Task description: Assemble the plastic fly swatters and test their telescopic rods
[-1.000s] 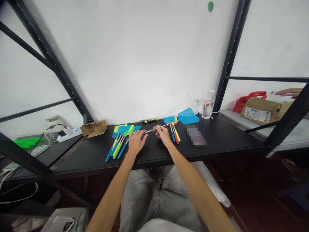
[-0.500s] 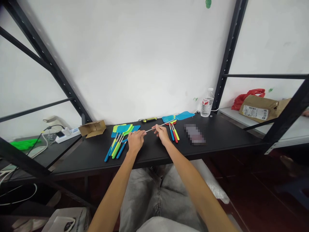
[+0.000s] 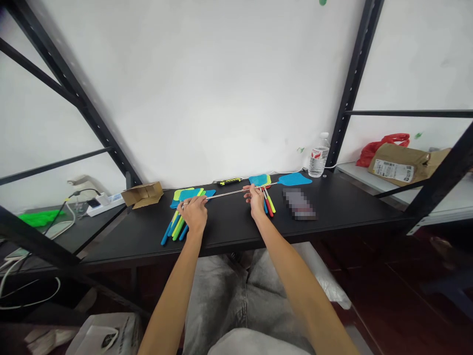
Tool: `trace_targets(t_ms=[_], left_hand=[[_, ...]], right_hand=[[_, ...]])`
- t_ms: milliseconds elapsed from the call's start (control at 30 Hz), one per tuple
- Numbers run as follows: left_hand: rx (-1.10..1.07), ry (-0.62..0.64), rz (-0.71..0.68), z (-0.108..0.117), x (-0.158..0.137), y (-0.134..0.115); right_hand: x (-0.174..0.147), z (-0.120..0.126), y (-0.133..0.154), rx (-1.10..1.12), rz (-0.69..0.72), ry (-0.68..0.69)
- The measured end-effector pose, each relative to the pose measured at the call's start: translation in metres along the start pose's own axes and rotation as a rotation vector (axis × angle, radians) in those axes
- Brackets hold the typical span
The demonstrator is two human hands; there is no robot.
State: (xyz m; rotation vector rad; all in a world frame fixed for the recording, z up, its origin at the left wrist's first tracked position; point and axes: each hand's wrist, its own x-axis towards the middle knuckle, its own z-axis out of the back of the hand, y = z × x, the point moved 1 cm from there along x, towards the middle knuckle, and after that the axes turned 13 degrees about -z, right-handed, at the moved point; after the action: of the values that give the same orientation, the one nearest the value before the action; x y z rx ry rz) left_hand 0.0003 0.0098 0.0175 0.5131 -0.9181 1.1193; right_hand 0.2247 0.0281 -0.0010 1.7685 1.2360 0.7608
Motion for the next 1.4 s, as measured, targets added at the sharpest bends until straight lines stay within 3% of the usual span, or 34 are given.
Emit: trace_targets(t_ms=[867,1100,1400], left_hand=[[-0.071,0.073,0.061,0.001,-0.003,0.004],[-0.023,-0.021,0.216,0.005,-0.004,0.006],[-0.085,-0.011,0.197,0.003,-0.004,0.008]], right_hand=[[0.003,0.013,0.01,0.203,0.003,-0.111],[0.004,0.016,0.01,0.325,0.008,-0.149],[0.004,0.016,0.01,0.334,0.008,-0.126]])
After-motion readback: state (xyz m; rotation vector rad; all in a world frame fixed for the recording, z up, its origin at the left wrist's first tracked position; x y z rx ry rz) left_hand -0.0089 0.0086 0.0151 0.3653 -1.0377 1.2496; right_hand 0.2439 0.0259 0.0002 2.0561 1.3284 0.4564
